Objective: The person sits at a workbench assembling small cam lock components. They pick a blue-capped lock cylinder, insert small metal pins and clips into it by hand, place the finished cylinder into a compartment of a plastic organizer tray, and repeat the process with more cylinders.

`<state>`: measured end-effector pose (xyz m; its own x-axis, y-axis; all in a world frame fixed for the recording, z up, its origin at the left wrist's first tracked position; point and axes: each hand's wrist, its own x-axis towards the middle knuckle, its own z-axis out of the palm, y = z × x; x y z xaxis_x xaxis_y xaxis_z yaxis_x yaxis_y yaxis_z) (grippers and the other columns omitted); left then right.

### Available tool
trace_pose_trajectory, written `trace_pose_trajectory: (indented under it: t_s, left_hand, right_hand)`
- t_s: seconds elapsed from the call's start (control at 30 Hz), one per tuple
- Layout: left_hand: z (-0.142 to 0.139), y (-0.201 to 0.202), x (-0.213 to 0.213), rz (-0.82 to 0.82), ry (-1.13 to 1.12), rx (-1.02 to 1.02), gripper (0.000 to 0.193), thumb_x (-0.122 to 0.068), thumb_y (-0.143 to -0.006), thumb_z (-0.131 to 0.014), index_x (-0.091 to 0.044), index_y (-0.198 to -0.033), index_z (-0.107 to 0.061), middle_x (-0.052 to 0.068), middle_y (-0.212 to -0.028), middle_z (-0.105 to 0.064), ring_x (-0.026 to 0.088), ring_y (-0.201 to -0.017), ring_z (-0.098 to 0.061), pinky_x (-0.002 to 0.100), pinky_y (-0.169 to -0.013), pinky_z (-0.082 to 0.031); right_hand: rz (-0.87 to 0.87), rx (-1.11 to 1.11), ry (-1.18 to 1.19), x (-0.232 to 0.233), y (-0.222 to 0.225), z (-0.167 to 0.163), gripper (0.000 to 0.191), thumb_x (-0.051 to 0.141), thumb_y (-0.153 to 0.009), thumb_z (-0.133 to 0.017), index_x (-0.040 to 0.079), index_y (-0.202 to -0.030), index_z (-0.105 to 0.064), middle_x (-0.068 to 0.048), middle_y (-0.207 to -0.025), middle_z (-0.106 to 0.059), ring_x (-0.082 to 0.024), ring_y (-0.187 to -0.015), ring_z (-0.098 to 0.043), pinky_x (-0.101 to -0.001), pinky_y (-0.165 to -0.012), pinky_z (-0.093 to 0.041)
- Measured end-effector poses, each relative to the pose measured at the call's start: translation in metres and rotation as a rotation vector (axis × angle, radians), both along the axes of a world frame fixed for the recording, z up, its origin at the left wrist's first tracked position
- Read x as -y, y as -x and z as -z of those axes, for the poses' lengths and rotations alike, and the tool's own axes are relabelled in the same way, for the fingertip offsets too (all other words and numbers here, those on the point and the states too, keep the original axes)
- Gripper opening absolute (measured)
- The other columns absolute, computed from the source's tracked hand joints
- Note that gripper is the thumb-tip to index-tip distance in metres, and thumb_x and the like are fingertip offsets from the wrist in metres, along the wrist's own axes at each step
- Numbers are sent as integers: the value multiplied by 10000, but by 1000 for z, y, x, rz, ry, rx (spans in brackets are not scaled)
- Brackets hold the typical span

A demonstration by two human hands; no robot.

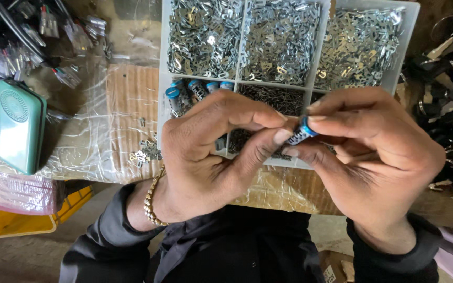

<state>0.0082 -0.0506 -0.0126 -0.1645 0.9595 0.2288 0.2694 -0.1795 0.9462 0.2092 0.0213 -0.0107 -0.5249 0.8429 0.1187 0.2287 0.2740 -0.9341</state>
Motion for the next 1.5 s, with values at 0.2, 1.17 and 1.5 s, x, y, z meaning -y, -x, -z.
trace_pose_trajectory:
  t_s: [0.2, 1.17, 1.5]
  left_hand:
    - [2, -4, 3, -4, -30, -58, 148, -65, -940, -841, -52, -1034, -727, 51, -991, -772, 112, -854, -744, 236, -722, -605]
    - [1, -4, -3, 6, -23, -74, 161, -98, -931, -841, -40, -972, -696, 74, -941, -753, 130, -847, -746, 231, -693, -615]
    - [-9, 5, -13, 38, -103, -656, 192, -10, -842, -851, -45, -994, -739, 47, -927, -765, 241, -782, -555, 391, -728, -443]
  right_hand:
    - [-37, 11, -116, -1, 1, 3, 260, 1, -870, -844, -24, -1059, -668, -171, -1143, -650, -130, -924, -744, -172, -659, -631]
    - [-21, 21, -106, -2, 0, 5, 242, -42, -871, -825, -47, -1014, -630, -202, -1157, -659, -181, -943, -751, -208, -667, -646]
    - [28, -53, 3, -1, 5, -2, 260, -73, -954, -757, -64, -1163, -602, -197, -1272, -636, -212, -1039, -746, -259, -849, -701]
